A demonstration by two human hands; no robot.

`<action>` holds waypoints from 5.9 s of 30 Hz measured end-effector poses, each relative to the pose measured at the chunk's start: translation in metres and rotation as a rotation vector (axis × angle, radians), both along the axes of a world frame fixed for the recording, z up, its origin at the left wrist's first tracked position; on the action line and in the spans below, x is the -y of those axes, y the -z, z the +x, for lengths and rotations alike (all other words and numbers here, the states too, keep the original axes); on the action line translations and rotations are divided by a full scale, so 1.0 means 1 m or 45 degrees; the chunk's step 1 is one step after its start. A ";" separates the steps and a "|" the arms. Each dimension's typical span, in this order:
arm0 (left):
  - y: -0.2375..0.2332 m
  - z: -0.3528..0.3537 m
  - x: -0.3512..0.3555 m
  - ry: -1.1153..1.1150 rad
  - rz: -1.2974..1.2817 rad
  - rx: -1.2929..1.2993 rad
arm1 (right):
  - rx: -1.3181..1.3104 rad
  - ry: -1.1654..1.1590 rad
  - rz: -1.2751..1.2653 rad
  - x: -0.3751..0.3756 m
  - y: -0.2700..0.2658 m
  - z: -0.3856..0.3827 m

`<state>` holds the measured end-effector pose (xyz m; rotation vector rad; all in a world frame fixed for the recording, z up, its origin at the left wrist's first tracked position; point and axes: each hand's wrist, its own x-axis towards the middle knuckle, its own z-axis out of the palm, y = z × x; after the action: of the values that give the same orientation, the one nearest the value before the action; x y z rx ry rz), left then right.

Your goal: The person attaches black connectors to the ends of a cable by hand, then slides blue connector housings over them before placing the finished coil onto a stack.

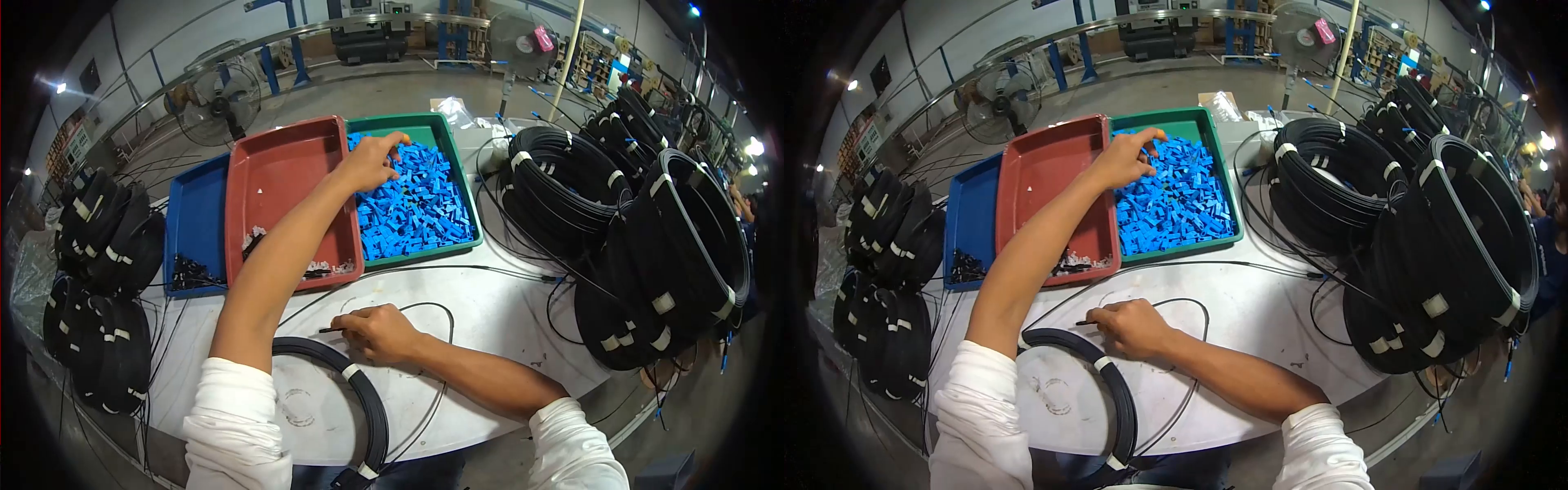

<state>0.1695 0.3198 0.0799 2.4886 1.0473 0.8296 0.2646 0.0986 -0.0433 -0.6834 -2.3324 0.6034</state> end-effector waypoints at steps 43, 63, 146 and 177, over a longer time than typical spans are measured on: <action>0.047 -0.185 0.286 0.345 -0.295 1.222 | -0.078 -0.148 0.223 0.035 -0.121 -0.036; 0.052 -0.181 0.302 0.254 -0.596 1.189 | 0.208 -0.026 0.331 0.052 -0.128 -0.037; 0.059 -0.188 0.286 0.020 -0.546 1.155 | 0.058 0.017 0.138 0.033 -0.111 -0.035; 0.056 -0.173 0.296 -0.104 0.424 0.637 | 0.015 -0.063 0.128 0.040 -0.109 -0.037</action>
<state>-0.0035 0.0233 0.0239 2.2940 0.8880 1.6608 0.2279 0.0583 0.0661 -0.5858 -2.3791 0.5015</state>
